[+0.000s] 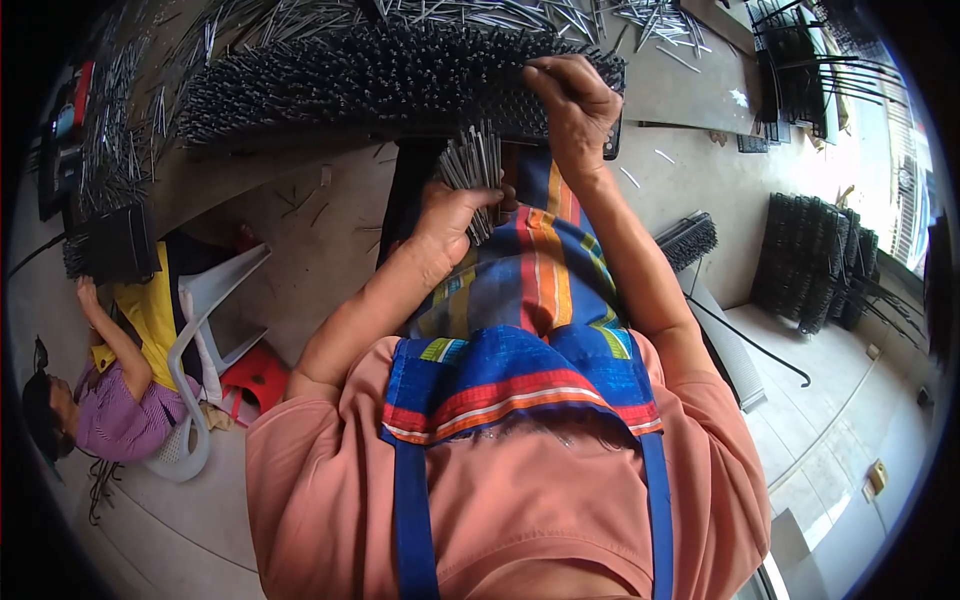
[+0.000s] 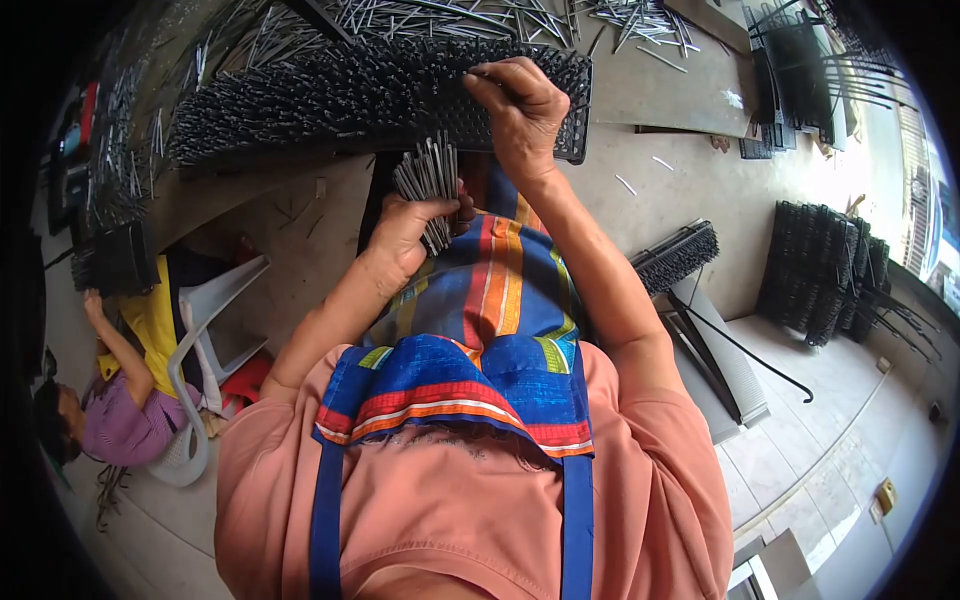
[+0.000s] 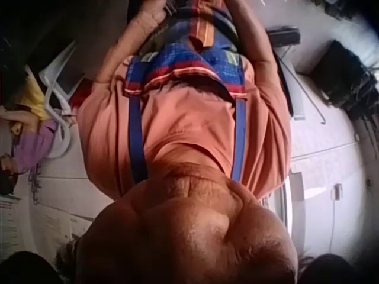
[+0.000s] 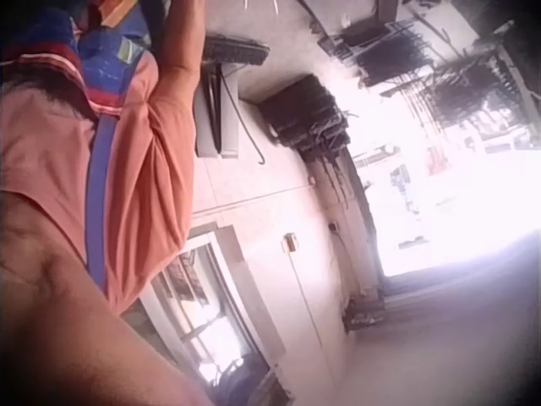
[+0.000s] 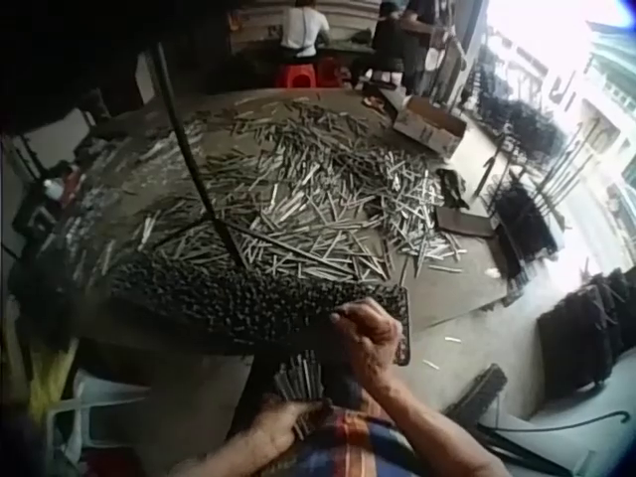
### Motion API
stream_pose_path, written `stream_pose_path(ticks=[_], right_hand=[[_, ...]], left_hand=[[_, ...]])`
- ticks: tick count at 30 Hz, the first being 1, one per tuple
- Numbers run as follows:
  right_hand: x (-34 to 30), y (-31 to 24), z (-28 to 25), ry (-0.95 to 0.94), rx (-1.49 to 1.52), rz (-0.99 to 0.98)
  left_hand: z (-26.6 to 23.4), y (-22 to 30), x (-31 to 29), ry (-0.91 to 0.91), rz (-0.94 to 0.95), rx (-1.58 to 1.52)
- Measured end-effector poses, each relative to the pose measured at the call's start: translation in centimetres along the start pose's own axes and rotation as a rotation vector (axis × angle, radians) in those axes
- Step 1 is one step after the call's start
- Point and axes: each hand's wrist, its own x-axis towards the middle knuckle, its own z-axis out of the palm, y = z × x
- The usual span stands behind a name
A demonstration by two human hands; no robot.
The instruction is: Assembling metal wire components by inserting pins into a perforated base.
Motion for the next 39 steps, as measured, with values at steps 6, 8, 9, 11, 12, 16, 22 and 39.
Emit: stream_pose_path(ticks=[6,8,9,11,12,16,22,39], right_hand=[[0.2,0.3,0.3,-0.027,-0.076,0.033],[0.3,0.4,0.4,-0.037,-0.076,0.030],[0.2,0.5,0.6,-0.070,-0.157,0.014],[0.2,0.2,1.0,-0.103,-0.237,-0.013],[0.2,-0.1,1.2,-0.132,-0.383,-0.037],[0.7,-0.4,2.0,-0.125,-0.488,-0.112],[1.2,-0.2,2.0,-0.266,-0.644,-0.236],[0.6,-3.8,-0.3,-0.520,-0.691,0.246]], left_hand=[[0.5,0.3,-0.5,0.008,0.041,-0.035],[0.6,0.3,-0.4,0.011,0.077,-0.042],[0.4,0.1,-0.1,0.012,0.077,-0.045],[-0.1,0.1,0.3,0.052,-0.118,-0.051],[-0.2,-0.1,0.2,0.050,-0.114,-0.052],[0.4,0.3,-0.3,0.054,-0.082,-0.066],[-0.5,0.1,0.5,0.056,-0.196,-0.166],[-0.4,0.5,-0.6,-0.036,-0.044,-0.259]])
